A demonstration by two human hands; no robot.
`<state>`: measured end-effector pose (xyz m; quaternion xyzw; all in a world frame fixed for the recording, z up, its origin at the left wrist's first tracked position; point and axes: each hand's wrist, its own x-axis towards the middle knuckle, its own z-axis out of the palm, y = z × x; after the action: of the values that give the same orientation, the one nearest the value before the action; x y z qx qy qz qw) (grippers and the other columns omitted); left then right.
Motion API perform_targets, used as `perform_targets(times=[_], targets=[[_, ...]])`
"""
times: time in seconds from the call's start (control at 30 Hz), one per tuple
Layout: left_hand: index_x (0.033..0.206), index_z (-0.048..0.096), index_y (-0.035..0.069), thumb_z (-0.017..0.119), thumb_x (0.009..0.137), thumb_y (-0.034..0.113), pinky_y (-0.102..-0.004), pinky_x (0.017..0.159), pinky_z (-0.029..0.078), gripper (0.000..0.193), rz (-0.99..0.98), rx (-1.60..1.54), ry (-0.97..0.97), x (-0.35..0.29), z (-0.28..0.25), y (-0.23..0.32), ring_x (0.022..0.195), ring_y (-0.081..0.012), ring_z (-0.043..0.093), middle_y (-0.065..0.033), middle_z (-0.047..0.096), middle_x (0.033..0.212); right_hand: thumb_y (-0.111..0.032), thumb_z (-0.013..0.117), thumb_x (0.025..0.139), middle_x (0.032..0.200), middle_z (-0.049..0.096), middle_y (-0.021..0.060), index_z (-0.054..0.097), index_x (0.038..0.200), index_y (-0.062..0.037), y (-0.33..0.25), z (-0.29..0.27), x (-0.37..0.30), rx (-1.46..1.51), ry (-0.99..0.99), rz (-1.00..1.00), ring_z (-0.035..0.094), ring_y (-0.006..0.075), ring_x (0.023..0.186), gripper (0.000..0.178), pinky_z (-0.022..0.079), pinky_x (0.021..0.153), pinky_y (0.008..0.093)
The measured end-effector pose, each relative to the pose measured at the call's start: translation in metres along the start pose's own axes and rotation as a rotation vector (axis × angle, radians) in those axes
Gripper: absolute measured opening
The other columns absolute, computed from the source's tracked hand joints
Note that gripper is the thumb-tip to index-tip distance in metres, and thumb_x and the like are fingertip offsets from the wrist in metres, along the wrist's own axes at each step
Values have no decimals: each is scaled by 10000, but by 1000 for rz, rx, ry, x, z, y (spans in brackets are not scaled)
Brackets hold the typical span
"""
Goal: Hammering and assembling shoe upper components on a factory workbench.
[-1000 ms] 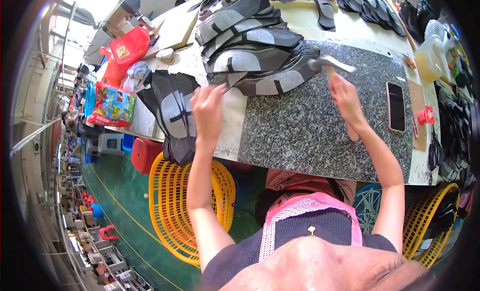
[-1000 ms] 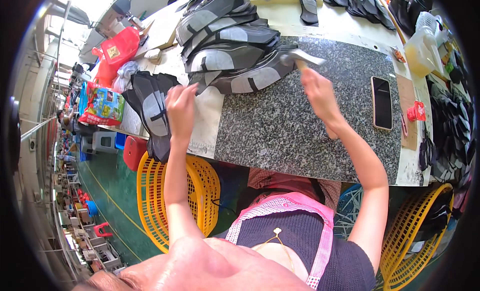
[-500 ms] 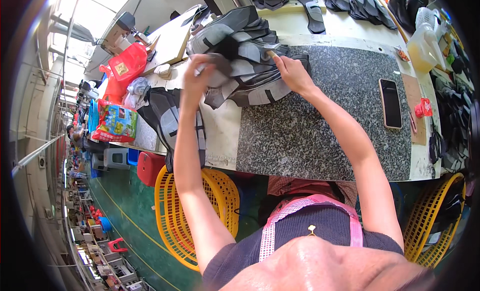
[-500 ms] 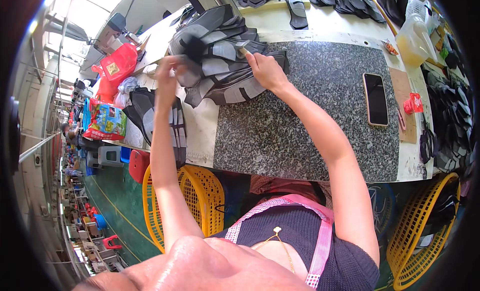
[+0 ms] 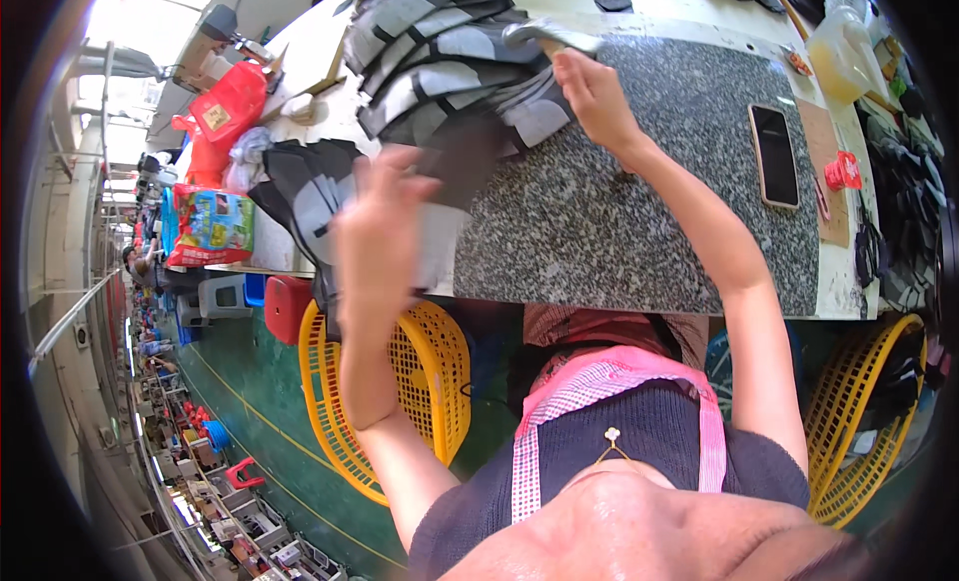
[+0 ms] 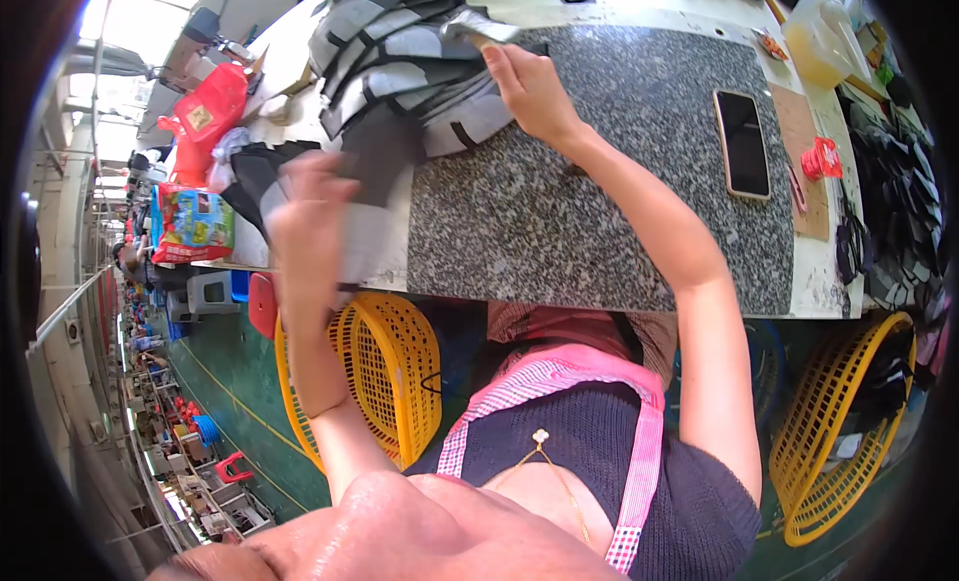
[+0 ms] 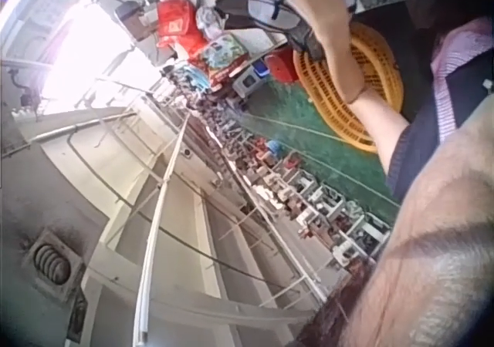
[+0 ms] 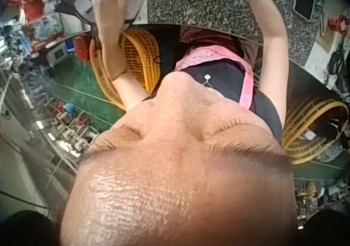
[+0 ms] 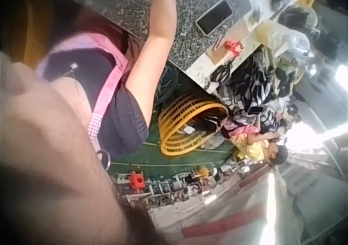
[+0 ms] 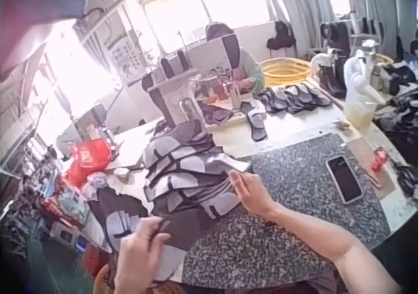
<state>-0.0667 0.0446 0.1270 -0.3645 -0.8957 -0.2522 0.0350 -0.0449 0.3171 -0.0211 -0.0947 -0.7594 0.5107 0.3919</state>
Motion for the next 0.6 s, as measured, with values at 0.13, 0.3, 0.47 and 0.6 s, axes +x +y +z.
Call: perform_targets(times=[0.13, 0.3, 0.47, 0.6], targets=[[1153, 596, 65, 607, 973, 210, -499, 734, 526, 232, 247, -216, -748, -28, 110, 0, 849, -416, 684, -214, 709, 881, -425, 405, 1093, 652, 443, -38, 539, 838, -33, -45, -69, -76, 309, -182, 379, 420, 69, 582, 487, 339, 520, 280], [1092, 648, 37, 679, 912, 150, -445, 765, 500, 214, 390, -582, -724, -42, 192, 45, 860, -369, 640, -157, 699, 873, -497, 399, 1082, 701, 388, -66, 564, 986, -22, -88, -157, -163, 2, -286, 584, 303, 31, 584, 512, 253, 523, 218], [1007, 715, 30, 743, 816, 89, -423, 835, 464, 202, 395, -525, -522, -36, 226, 69, 937, -306, 560, -104, 650, 903, -232, 504, 1044, 743, 611, 154, 641, 1241, 15, -116, -188, -194, -240, -330, 653, 593, 243, 643, 344, 463, 618, 376], [1009, 714, 31, 748, 806, 90, -410, 861, 464, 214, 362, -517, -617, -29, 226, 76, 964, -298, 556, -94, 652, 911, -193, 456, 1044, 758, 623, 264, 605, 1165, 4, -107, -192, -212, -414, -445, 747, 638, 467, 744, 275, 486, 599, 485]])
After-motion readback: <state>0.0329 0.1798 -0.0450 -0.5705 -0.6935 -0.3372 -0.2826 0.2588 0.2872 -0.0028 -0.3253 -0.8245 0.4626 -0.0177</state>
